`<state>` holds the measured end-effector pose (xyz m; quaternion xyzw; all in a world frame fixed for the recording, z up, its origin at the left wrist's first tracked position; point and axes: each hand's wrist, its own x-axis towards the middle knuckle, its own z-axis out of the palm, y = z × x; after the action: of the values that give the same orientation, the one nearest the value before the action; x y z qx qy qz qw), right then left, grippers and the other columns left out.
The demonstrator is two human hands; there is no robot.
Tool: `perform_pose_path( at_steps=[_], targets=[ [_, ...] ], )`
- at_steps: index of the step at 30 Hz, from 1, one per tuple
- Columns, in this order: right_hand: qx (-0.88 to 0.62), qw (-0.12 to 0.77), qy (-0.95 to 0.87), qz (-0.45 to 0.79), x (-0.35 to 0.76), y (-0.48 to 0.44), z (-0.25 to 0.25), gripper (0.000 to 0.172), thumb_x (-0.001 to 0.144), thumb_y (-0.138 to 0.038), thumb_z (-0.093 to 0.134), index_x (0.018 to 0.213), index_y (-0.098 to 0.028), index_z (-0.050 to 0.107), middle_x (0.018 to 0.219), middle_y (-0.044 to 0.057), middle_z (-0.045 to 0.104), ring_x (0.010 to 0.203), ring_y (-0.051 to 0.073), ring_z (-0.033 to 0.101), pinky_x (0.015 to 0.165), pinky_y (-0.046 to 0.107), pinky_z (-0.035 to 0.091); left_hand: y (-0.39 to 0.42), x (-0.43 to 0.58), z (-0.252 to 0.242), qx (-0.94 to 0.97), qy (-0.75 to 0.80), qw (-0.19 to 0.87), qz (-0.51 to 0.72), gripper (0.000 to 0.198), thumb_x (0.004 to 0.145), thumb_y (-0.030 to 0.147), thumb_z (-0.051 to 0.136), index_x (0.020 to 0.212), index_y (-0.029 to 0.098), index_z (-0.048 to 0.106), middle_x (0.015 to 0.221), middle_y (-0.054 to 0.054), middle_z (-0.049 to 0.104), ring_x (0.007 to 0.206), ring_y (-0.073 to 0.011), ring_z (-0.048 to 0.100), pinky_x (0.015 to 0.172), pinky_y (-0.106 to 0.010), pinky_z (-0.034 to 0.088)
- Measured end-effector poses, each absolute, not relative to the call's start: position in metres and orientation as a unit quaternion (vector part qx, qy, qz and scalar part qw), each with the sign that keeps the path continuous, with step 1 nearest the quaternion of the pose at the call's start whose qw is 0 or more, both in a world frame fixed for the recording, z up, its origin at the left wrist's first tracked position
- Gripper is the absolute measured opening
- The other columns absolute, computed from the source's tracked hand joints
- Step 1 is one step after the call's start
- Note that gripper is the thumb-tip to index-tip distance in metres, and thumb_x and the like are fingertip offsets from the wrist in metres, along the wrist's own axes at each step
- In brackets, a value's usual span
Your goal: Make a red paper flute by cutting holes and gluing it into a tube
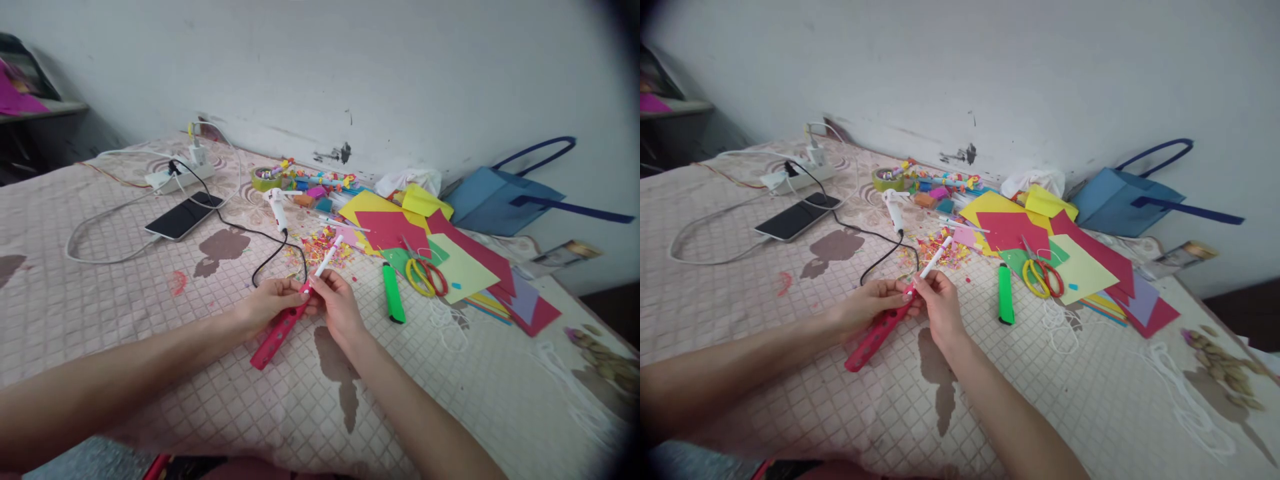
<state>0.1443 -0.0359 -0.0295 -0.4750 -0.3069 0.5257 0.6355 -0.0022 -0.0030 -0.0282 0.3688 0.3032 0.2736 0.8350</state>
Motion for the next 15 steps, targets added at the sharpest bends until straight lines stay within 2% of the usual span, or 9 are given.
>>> perform_pose_path(
  at_steps=[6, 11, 15],
  targets=[
    [-0.472, 0.637, -0.304, 0.529, 0.1439, -0.0363, -0.0287, 0.035, 0.059, -0.042, 0.089, 0.071, -0.02, 0.065, 0.065, -0.005, 0.062, 0.058, 0.008, 0.055, 0.053, 0.02, 0.046, -0.0022, -0.0004, -0.0261, 0.364, 0.321, 0.831, 0.27, 0.043, 0.066, 0.041, 0.094, 0.081, 0.011, 0.067, 0.079, -0.009, 0.078, 0.07, -0.0157, 0.074, 0.067, -0.022, 0.057],
    [-0.473, 0.627, -0.306, 0.538, 0.1473, -0.0347, -0.0298, 0.035, 0.059, -0.043, 0.089, 0.071, -0.02, 0.065, 0.064, -0.005, 0.061, 0.057, 0.009, 0.054, 0.05, 0.02, 0.045, -0.0049, 0.002, -0.0235, 0.368, 0.334, 0.821, 0.28, 0.033, 0.071, 0.032, 0.091, 0.079, 0.012, 0.066, 0.078, -0.007, 0.078, 0.068, -0.013, 0.073, 0.066, -0.02, 0.057],
    [-0.477, 0.618, -0.309, 0.543, 0.1525, -0.0314, -0.0289, 0.037, 0.064, -0.05, 0.084, 0.069, -0.019, 0.065, 0.061, -0.003, 0.061, 0.056, 0.01, 0.054, 0.049, 0.021, 0.044, -0.0063, 0.0025, -0.022, 0.366, 0.345, 0.816, 0.283, 0.029, 0.076, 0.028, 0.088, 0.078, 0.013, 0.064, 0.078, -0.008, 0.078, 0.067, -0.0129, 0.074, 0.065, -0.02, 0.057]
  ],
)
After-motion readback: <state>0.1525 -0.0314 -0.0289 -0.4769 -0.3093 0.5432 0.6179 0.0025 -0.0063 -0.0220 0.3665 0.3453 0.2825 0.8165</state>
